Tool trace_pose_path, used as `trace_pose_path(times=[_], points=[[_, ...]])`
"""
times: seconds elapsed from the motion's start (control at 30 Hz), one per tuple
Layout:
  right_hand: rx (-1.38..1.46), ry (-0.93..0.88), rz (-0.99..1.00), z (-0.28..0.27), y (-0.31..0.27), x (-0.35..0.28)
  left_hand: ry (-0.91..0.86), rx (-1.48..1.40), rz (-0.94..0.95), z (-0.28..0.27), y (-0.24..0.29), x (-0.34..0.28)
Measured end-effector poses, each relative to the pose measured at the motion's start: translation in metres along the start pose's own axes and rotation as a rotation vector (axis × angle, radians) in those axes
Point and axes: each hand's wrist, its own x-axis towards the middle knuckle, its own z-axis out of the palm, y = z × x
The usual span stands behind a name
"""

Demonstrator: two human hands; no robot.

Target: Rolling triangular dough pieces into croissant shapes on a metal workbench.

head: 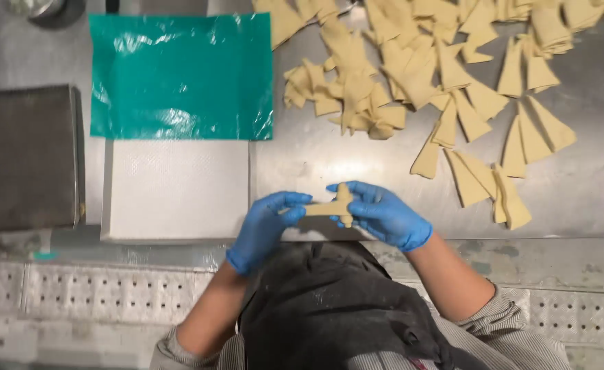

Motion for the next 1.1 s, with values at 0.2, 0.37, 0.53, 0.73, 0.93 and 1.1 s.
trace_pose_path(times=[0.2, 0.37, 0.53, 0.73, 0.93, 1.1], points=[[-0.025, 0.161, 0.081, 0.021, -0.009, -0.011, -0.099, 0.093, 0.089, 0.004, -0.012, 0.011], [0.042, 0.172, 0.038, 0.008, -0.004, -0.016, -0.052, 0.251, 0.190, 0.026, 0.014, 0.009], [0.003, 0.168, 0.043, 0.013, -0.012, -0.016, -0.072, 0.187, 0.301, 0.024, 0.001, 0.015], [0.000, 0.166, 0.007, 0.007, -0.007, -0.010, 0.026, 0.225, 0.141, 0.033, 0.002, 0.016], [0.043, 0.122, -0.014, 0.005, -0.006, -0.004, 0.076, 0.124, 0.075, 0.028, 0.005, 0.003], [0.100, 0.091, -0.010, 0.010, 0.003, 0.014, 0.038, -0.018, 0.156, 0.028, 0.005, 0.003]])
